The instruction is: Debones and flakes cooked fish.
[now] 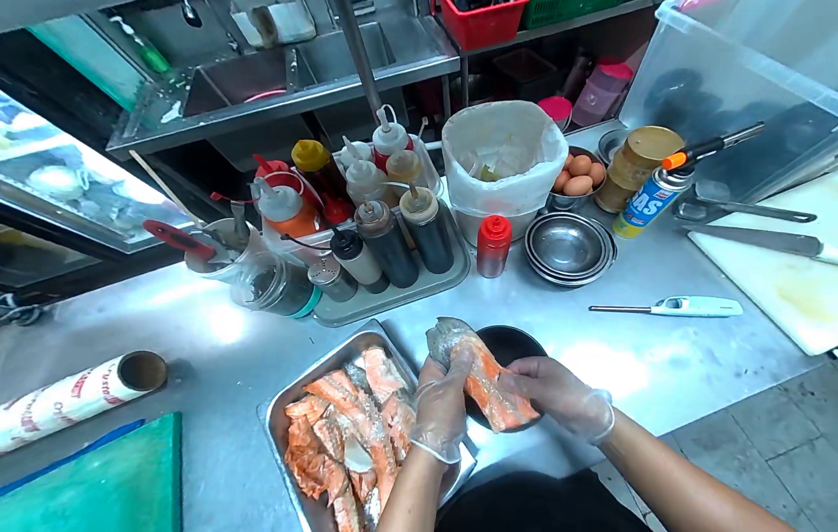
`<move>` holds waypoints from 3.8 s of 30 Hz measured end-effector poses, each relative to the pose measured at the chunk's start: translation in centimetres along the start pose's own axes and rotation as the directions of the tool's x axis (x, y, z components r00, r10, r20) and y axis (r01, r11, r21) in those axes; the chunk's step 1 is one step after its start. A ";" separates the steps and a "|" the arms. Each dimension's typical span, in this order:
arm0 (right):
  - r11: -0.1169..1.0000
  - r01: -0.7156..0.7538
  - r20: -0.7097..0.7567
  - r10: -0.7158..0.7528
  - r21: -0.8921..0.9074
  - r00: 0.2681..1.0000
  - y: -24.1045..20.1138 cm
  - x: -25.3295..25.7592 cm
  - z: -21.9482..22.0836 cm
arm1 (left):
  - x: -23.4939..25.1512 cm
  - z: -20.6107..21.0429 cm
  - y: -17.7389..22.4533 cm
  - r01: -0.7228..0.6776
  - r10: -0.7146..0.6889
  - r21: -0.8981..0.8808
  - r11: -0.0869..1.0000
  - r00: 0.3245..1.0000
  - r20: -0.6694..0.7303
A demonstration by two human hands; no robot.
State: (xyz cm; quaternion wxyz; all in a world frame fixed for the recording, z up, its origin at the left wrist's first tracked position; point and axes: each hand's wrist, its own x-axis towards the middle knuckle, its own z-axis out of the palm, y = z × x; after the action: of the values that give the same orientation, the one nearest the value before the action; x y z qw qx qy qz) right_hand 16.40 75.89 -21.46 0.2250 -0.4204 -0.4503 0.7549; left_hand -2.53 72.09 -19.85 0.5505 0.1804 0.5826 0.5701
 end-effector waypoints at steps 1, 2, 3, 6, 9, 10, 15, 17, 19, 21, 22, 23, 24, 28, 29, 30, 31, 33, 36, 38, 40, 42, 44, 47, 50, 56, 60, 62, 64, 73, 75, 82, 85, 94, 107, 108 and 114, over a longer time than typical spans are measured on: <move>1.000 -0.005 -0.040 0.006 0.027 0.999 -0.2 0.1 -0.2 | 0.0 -0.1 0.0 0.009 -0.009 0.004 1.000 1.000 0.007; 0.995 0.006 -0.095 0.003 0.095 0.995 -0.4 0.2 -0.2 | 0.1 -0.1 0.1 0.018 -0.018 -0.009 1.000 1.000 0.006; 0.983 0.033 -0.144 -0.007 0.179 0.990 -0.6 0.3 -0.3 | 0.1 -0.1 0.1 0.022 -0.022 -0.028 0.999 1.000 0.005; 0.973 0.050 -0.121 -0.023 0.226 0.992 -0.7 0.4 -1.0 | 0.4 -0.2 0.3 0.023 -0.024 -0.103 0.994 1.000 -0.012; 0.997 -0.025 0.080 0.019 0.068 0.997 -0.9 -0.2 -1.3 | 0.7 -0.6 0.8 0.030 -0.035 -0.129 0.991 0.999 -0.033; 0.999 -0.036 0.127 0.033 0.024 0.991 -0.8 -0.2 -1.2 | 0.7 -0.6 1.0 0.028 -0.033 -0.120 0.992 0.999 -0.040; 0.971 -0.082 0.140 0.116 -0.225 0.983 -1.3 0.0 0.0 | 0.7 -0.3 1.0 -0.017 0.017 -0.041 0.999 1.000 -0.016; 0.948 -0.069 0.127 0.114 -0.310 0.985 -1.4 0.1 0.3 | 0.6 -0.3 0.7 -0.024 0.024 -0.006 1.000 1.000 0.001; 0.940 -0.054 0.099 0.092 -0.336 0.991 -1.2 0.2 0.5 | 0.5 -0.4 0.5 -0.005 0.004 0.023 1.000 0.999 0.038; 0.943 -0.042 0.060 0.065 -0.330 0.996 -0.8 0.3 0.6 | 0.3 -0.5 0.3 0.032 -0.037 0.052 0.998 0.993 0.108; 0.946 -0.039 0.039 0.054 -0.321 0.998 -0.7 0.3 0.7 | 0.1 -0.4 0.2 0.060 -0.070 0.076 0.995 0.988 0.141; 0.950 -0.041 0.019 0.049 -0.311 0.999 -0.6 0.4 0.7 | 0.0 -0.5 -0.1 0.088 -0.105 0.099 0.991 0.980 0.172; 0.955 -0.043 0.000 0.045 -0.295 0.999 -0.6 0.4 0.8 | 0.0 -0.5 -0.4 0.109 -0.130 0.113 0.988 0.971 0.201; 0.987 -0.038 -0.051 0.030 -0.157 0.998 -0.8 0.2 0.6 | 0.2 -0.6 -1.1 0.138 -0.155 0.084 0.987 0.957 0.245; 0.994 -0.022 -0.065 0.015 -0.107 0.998 -0.9 0.1 0.4 | 0.3 -0.6 -1.1 0.136 -0.150 0.071 0.988 0.958 0.246; 0.999 0.002 -0.089 -0.006 -0.052 0.996 -0.8 0.1 0.1 | 0.3 -0.6 -1.1 0.134 -0.148 0.074 0.988 0.959 0.241; 1.000 0.027 -0.124 -0.026 0.003 0.992 -0.7 0.1 -0.2 | 0.4 -0.5 -0.9 0.127 -0.144 0.088 0.988 0.963 0.229; 0.996 0.067 -0.155 -0.057 0.059 0.986 -0.4 0.3 -0.8 | 0.4 -0.5 -0.7 0.109 -0.131 0.118 0.987 0.972 0.195; 0.995 -0.007 -0.030 0.004 -0.096 1.000 -0.8 0.1 -1.1 | 0.4 -0.3 -0.3 0.106 -0.120 0.095 0.990 0.979 0.162; 0.976 -0.073 0.068 0.089 -0.206 0.994 -1.0 0.1 -0.3 | 0.4 0.0 -0.3 0.104 -0.114 0.077 0.992 0.983 0.143; 0.960 -0.107 0.071 0.129 -0.258 0.989 -1.0 0.4 0.4 | 0.4 0.3 -0.3 0.085 -0.094 0.067 0.994 0.985 0.144; 0.951 -0.108 0.053 0.128 -0.290 0.990 -1.1 0.8 0.6 | 0.4 0.4 -0.3 0.069 -0.080 0.080 0.994 0.987 0.140; 0.953 -0.098 0.048 0.116 -0.285 0.992 -1.1 0.9 0.6 | 0.3 0.3 -0.2 0.073 -0.087 0.098 0.993 0.986 0.141; 0.972 -0.078 0.033 0.088 -0.223 0.996 -1.1 0.9 0.3 | 0.4 0.0 0.0 0.085 -0.103 0.113 0.990 0.980 0.169; 0.994 -0.024 -0.005 0.023 -0.107 1.000 -1.3 0.9 -0.5 | 0.5 -0.2 -0.2 0.096 -0.111 0.098 0.990 0.981 0.162; 0.986 0.089 -0.125 -0.071 0.143 0.990 -2.2 1.5 -0.5 | -0.2 -0.6 -0.4 0.144 -0.164 0.096 0.985 0.956 0.243; 0.969 0.042 -0.139 -0.008 0.244 0.990 -2.2 2.1 1.4 | -0.9 0.0 -0.5 0.122 -0.161 0.145 0.982 0.941 0.296; 0.974 0.050 -0.202 -0.004 0.222 0.979 -2.2 2.2 2.2 | -1.2 0.2 -0.6 0.105 -0.153 0.178 0.978 0.948 0.278; 0.977 0.062 -0.233 -0.013 0.204 0.972 -1.9 2.3 2.6 | -1.2 0.5 -0.8 0.096 -0.132 0.159 0.983 0.963 0.235; 0.988 0.028 -0.281 0.016 0.151 0.959 -0.5 1.9 3.2 | -2.1 1.7 -2.8 0.029 -0.034 0.067 0.997 0.996 0.077; 0.987 0.031 -0.287 0.016 0.156 0.958 -0.3 1.8 3.3 | -2.1 1.8 -3.0 0.033 -0.037 0.052 0.998 0.997 0.074; 0.988 0.029 -0.303 0.018 0.149 0.953 -0.6 1.5 3.3 | -2.1 2.0 -3.1 0.031 -0.033 0.035 0.999 0.997 0.076; 0.986 0.044 -0.298 0.007 0.161 0.954 -0.8 1.2 2.8 | -2.0 1.9 -2.6 0.037 -0.035 -0.020 0.999 0.996 0.080; 0.988 0.054 -0.085 -0.043 0.141 0.995 -1.2 1.1 1.5 | -1.5 0.7 -0.9 0.047 -0.063 0.089 0.995 0.978 0.198; 0.941 0.190 -0.211 -0.133 0.279 0.968 -1.1 1.7 1.4 | -1.7 0.9 -1.8 0.039 -0.035 -0.034 0.999 0.993 0.112; 0.933 0.198 -0.196 -0.143 0.299 0.970 -1.1 1.9 1.3 | -1.7 0.9 -1.8 0.038 -0.034 -0.023 0.999 0.991 0.127; 0.949 0.184 -0.293 -0.106 0.255 0.950 -1.6 2.3 2.5 | -2.2 1.3 -1.6 0.042 -0.050 0.052 0.998 0.987 0.155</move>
State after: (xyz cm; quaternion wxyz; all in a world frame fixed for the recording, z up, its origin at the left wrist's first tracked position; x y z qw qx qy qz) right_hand 13.00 77.14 -20.52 0.3976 -0.4507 -0.3337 0.7262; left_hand -0.06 70.37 -20.00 0.6028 0.2245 0.5554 0.5270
